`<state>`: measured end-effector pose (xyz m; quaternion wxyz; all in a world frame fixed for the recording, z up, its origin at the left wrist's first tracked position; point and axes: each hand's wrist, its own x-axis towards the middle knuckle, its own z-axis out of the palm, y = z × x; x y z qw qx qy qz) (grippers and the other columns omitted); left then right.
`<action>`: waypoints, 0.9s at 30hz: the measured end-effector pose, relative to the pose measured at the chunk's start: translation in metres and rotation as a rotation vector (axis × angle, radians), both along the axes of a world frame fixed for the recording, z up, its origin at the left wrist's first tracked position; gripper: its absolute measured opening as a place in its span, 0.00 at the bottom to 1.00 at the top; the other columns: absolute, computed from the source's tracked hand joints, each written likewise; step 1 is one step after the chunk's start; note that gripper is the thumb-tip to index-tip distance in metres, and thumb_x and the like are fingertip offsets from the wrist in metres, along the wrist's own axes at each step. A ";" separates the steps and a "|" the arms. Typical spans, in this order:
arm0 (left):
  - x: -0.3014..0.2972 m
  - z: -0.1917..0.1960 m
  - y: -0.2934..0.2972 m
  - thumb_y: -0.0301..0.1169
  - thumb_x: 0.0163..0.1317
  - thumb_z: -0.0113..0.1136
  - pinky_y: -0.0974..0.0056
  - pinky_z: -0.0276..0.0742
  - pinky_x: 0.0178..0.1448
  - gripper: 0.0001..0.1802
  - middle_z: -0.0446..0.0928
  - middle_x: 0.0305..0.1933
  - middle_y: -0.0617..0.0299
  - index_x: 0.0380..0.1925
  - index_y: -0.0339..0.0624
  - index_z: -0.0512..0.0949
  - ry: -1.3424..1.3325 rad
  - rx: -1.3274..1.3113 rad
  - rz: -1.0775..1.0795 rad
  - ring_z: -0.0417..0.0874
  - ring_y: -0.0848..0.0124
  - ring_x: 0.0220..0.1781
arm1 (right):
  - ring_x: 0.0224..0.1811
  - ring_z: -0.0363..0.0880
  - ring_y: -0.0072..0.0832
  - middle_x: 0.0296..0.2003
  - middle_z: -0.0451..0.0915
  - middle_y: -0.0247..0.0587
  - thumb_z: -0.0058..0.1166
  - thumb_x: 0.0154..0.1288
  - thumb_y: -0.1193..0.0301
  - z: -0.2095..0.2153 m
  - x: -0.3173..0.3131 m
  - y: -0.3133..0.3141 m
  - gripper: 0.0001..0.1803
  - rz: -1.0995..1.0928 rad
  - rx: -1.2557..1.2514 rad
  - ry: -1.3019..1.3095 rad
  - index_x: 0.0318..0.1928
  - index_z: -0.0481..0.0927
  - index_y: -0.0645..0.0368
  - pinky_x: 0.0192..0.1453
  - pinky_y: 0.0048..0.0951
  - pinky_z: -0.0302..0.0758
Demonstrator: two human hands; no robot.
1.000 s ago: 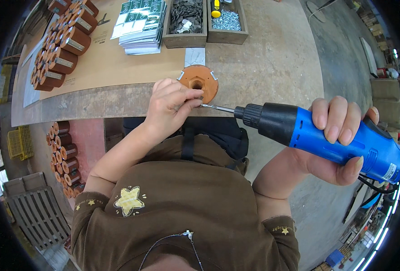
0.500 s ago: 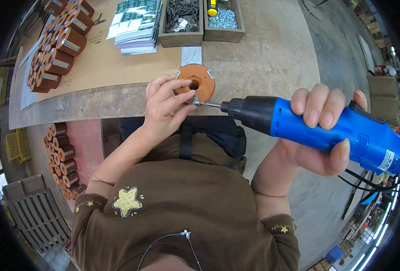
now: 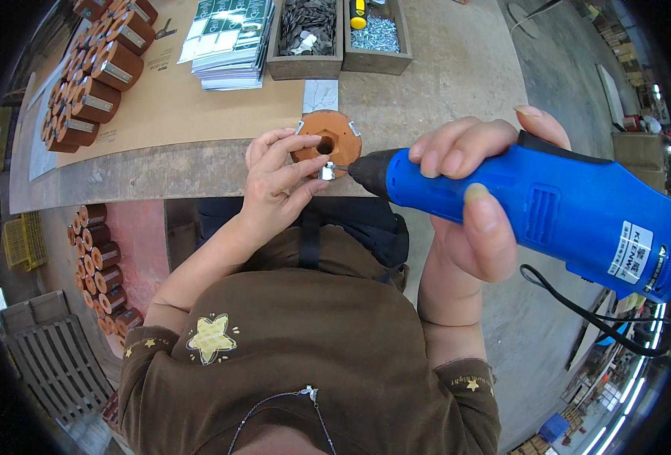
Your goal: Assembling small metal components onto orange cylindrical blocks using an electric screwdriver and a manual screwdriver.
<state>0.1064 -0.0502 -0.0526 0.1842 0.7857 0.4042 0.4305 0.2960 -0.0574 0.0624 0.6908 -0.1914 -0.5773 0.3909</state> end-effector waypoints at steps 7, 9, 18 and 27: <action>0.000 -0.004 0.001 0.26 0.32 0.67 0.57 0.57 0.53 0.20 0.73 0.45 0.66 0.32 0.49 0.80 -0.027 -0.005 0.002 0.66 0.59 0.51 | 0.29 0.71 0.32 0.27 0.70 0.43 0.51 0.48 0.73 0.002 -0.011 0.003 0.33 0.005 -0.042 -0.024 0.55 0.53 0.62 0.38 0.36 0.71; 0.000 -0.005 0.001 0.27 0.32 0.67 0.58 0.57 0.53 0.20 0.73 0.45 0.66 0.32 0.49 0.80 -0.034 0.003 0.008 0.66 0.59 0.51 | 0.28 0.71 0.32 0.27 0.70 0.43 0.52 0.48 0.73 0.002 -0.014 0.004 0.33 -0.004 -0.041 -0.045 0.55 0.53 0.62 0.37 0.36 0.71; -0.001 -0.005 0.002 0.28 0.33 0.67 0.58 0.56 0.54 0.19 0.73 0.45 0.66 0.32 0.49 0.80 -0.048 -0.006 -0.002 0.65 0.60 0.50 | 0.27 0.71 0.30 0.25 0.71 0.40 0.56 0.49 0.72 0.007 -0.027 0.005 0.32 -0.059 -0.065 -0.126 0.53 0.55 0.61 0.36 0.34 0.72; -0.002 -0.004 0.002 0.28 0.33 0.67 0.58 0.56 0.54 0.18 0.73 0.44 0.65 0.31 0.48 0.80 -0.075 -0.022 -0.019 0.66 0.60 0.50 | 0.27 0.69 0.31 0.26 0.68 0.42 0.49 0.49 0.70 0.008 -0.032 0.010 0.32 -0.008 0.023 -0.259 0.55 0.54 0.63 0.35 0.35 0.70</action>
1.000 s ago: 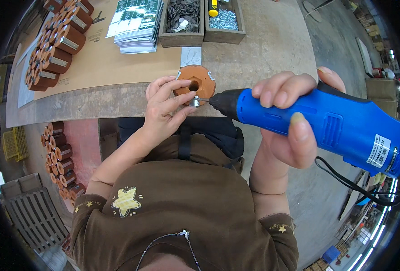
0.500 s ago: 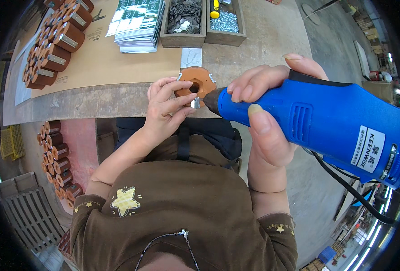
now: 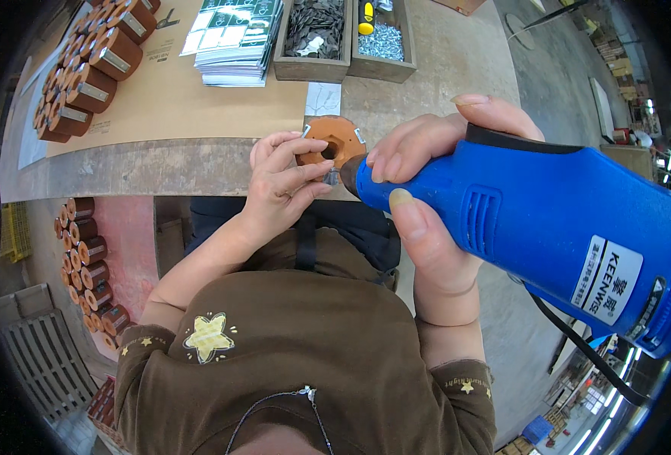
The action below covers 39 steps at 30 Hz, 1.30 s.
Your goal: Assembling small metal components onto orange cylindrical blocks using an electric screwdriver and a manual screwdriver.
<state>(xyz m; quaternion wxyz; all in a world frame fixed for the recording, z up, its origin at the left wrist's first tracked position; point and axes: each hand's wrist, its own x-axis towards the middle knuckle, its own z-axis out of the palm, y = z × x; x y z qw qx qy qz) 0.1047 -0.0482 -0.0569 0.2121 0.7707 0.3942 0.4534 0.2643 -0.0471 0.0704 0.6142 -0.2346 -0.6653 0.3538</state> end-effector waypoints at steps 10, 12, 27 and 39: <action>-0.001 -0.003 0.000 0.28 0.33 0.67 0.58 0.57 0.54 0.18 0.73 0.44 0.65 0.31 0.47 0.80 -0.030 0.000 -0.002 0.66 0.60 0.50 | 0.27 0.70 0.30 0.26 0.69 0.41 0.50 0.48 0.71 0.000 -0.005 0.003 0.31 0.036 -0.025 -0.013 0.53 0.55 0.63 0.35 0.34 0.70; 0.001 -0.003 0.000 0.27 0.32 0.67 0.56 0.55 0.54 0.17 0.73 0.43 0.66 0.29 0.47 0.80 -0.079 -0.011 0.004 0.66 0.61 0.50 | 0.26 0.70 0.30 0.25 0.69 0.40 0.53 0.48 0.73 0.003 -0.007 0.001 0.30 0.017 -0.063 0.009 0.52 0.54 0.62 0.34 0.33 0.70; -0.001 -0.004 0.000 0.26 0.34 0.66 0.58 0.57 0.55 0.17 0.73 0.44 0.64 0.31 0.47 0.79 -0.061 -0.005 -0.016 0.65 0.60 0.50 | 0.25 0.69 0.29 0.22 0.69 0.38 0.55 0.49 0.75 0.003 -0.015 0.002 0.29 -0.010 -0.122 0.032 0.48 0.54 0.61 0.32 0.31 0.70; -0.002 -0.004 0.001 0.25 0.34 0.66 0.58 0.58 0.54 0.18 0.74 0.43 0.64 0.31 0.46 0.79 -0.087 -0.011 -0.024 0.66 0.60 0.49 | 0.25 0.69 0.28 0.23 0.69 0.38 0.55 0.49 0.75 0.002 -0.017 0.006 0.28 -0.001 -0.133 0.000 0.48 0.54 0.61 0.32 0.30 0.71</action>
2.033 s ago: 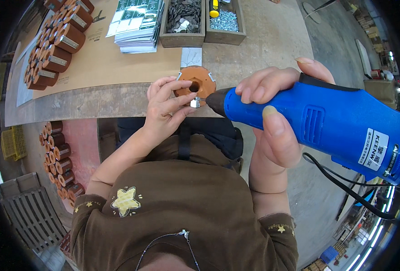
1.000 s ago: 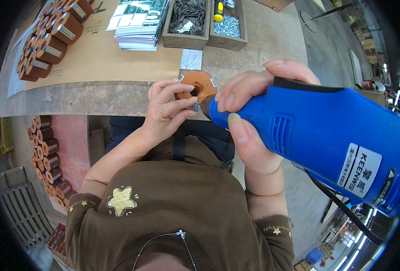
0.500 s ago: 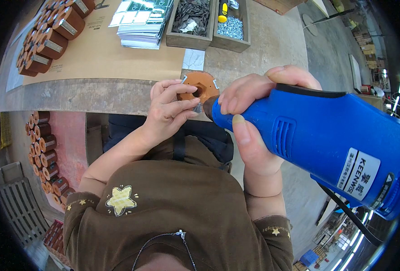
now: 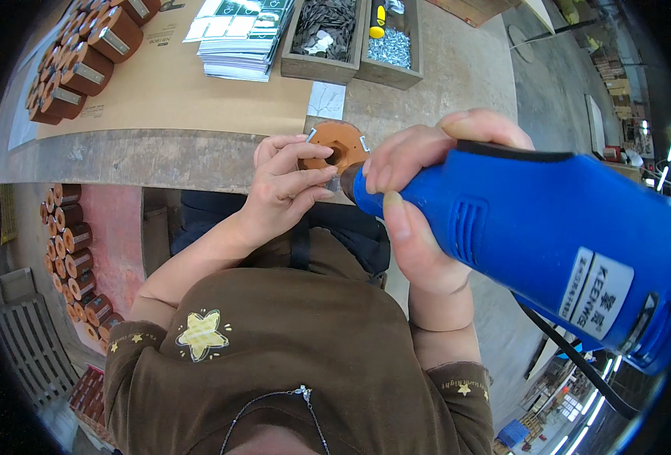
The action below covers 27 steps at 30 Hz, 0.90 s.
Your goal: Assembling small metal components onto orange cylindrical blocks using an electric screwdriver and a manual screwdriver.
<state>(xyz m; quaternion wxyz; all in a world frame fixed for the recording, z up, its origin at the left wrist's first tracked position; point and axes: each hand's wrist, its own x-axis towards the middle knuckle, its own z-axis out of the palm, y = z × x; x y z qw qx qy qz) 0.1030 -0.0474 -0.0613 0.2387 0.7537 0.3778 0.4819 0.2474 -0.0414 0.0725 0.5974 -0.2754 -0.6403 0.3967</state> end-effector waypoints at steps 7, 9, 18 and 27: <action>0.000 -0.001 0.000 0.25 0.33 0.66 0.59 0.59 0.53 0.18 0.74 0.43 0.64 0.31 0.46 0.79 -0.007 0.005 0.008 0.67 0.60 0.48 | 0.26 0.70 0.27 0.23 0.69 0.37 0.54 0.49 0.76 -0.001 0.001 0.002 0.27 0.039 -0.001 -0.077 0.48 0.54 0.61 0.33 0.28 0.71; 0.000 -0.001 0.000 0.25 0.32 0.66 0.59 0.60 0.53 0.18 0.74 0.43 0.64 0.31 0.46 0.79 -0.008 0.010 0.007 0.67 0.60 0.48 | 0.25 0.70 0.27 0.23 0.69 0.37 0.54 0.49 0.76 -0.002 -0.001 0.003 0.27 0.024 -0.011 -0.070 0.48 0.54 0.61 0.33 0.28 0.71; 0.000 -0.001 0.001 0.25 0.33 0.66 0.59 0.59 0.53 0.18 0.74 0.43 0.65 0.30 0.47 0.79 -0.011 0.013 0.005 0.67 0.60 0.47 | 0.26 0.70 0.28 0.24 0.69 0.38 0.53 0.48 0.75 -0.005 -0.002 0.002 0.28 0.053 0.027 -0.085 0.50 0.56 0.63 0.33 0.31 0.70; -0.001 0.007 0.001 0.29 0.32 0.68 0.59 0.58 0.53 0.18 0.73 0.43 0.65 0.30 0.45 0.78 0.044 -0.021 -0.017 0.65 0.62 0.48 | 0.26 0.70 0.32 0.25 0.70 0.42 0.51 0.48 0.74 0.004 0.025 0.000 0.31 0.012 0.037 0.148 0.53 0.54 0.65 0.34 0.34 0.71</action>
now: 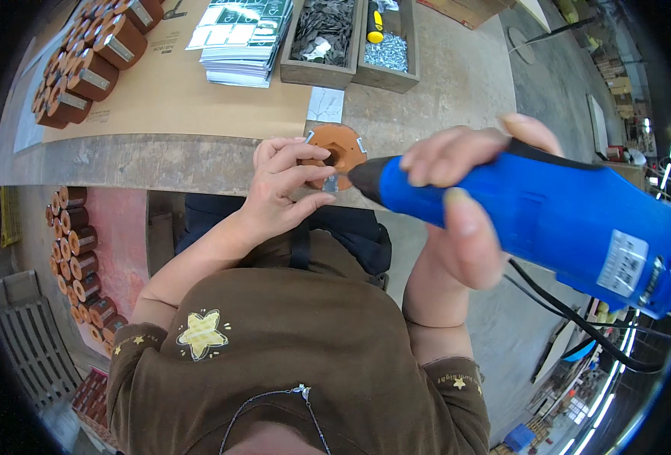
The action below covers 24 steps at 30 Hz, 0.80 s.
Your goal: Assembling small metal components onto orange cylindrical blocks using an electric screwdriver and a manual screwdriver.
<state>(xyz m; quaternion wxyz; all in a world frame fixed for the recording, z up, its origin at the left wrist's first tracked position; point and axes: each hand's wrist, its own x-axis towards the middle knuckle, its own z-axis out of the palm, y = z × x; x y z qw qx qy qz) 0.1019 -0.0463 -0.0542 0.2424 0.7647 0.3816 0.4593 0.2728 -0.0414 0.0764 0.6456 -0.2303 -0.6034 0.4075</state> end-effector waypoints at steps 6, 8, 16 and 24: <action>0.003 0.000 0.001 0.28 0.33 0.68 0.61 0.59 0.51 0.17 0.73 0.42 0.64 0.29 0.44 0.78 0.010 -0.011 0.034 0.65 0.62 0.47 | 0.28 0.70 0.33 0.27 0.70 0.44 0.47 0.49 0.70 0.004 0.026 -0.006 0.32 -0.051 0.130 0.048 0.54 0.53 0.65 0.35 0.37 0.70; 0.004 0.002 0.003 0.28 0.33 0.67 0.61 0.60 0.51 0.17 0.73 0.42 0.64 0.29 0.44 0.78 0.016 -0.005 0.003 0.65 0.62 0.47 | 0.28 0.70 0.33 0.27 0.70 0.44 0.46 0.49 0.71 0.003 0.029 -0.009 0.32 -0.060 0.124 0.063 0.55 0.53 0.65 0.35 0.37 0.71; 0.003 0.007 0.003 0.29 0.33 0.68 0.61 0.59 0.52 0.18 0.73 0.42 0.64 0.30 0.44 0.78 0.096 0.050 -0.009 0.66 0.63 0.47 | 0.29 0.70 0.34 0.27 0.69 0.46 0.45 0.49 0.72 -0.003 0.040 -0.012 0.31 -0.037 0.144 0.107 0.55 0.53 0.66 0.36 0.38 0.71; 0.006 0.012 0.004 0.28 0.33 0.69 0.61 0.62 0.52 0.17 0.75 0.37 0.64 0.28 0.43 0.78 0.122 0.083 0.002 0.68 0.64 0.46 | 0.28 0.70 0.34 0.27 0.69 0.45 0.46 0.49 0.72 -0.008 0.038 -0.016 0.31 -0.050 0.101 0.109 0.54 0.53 0.65 0.36 0.38 0.71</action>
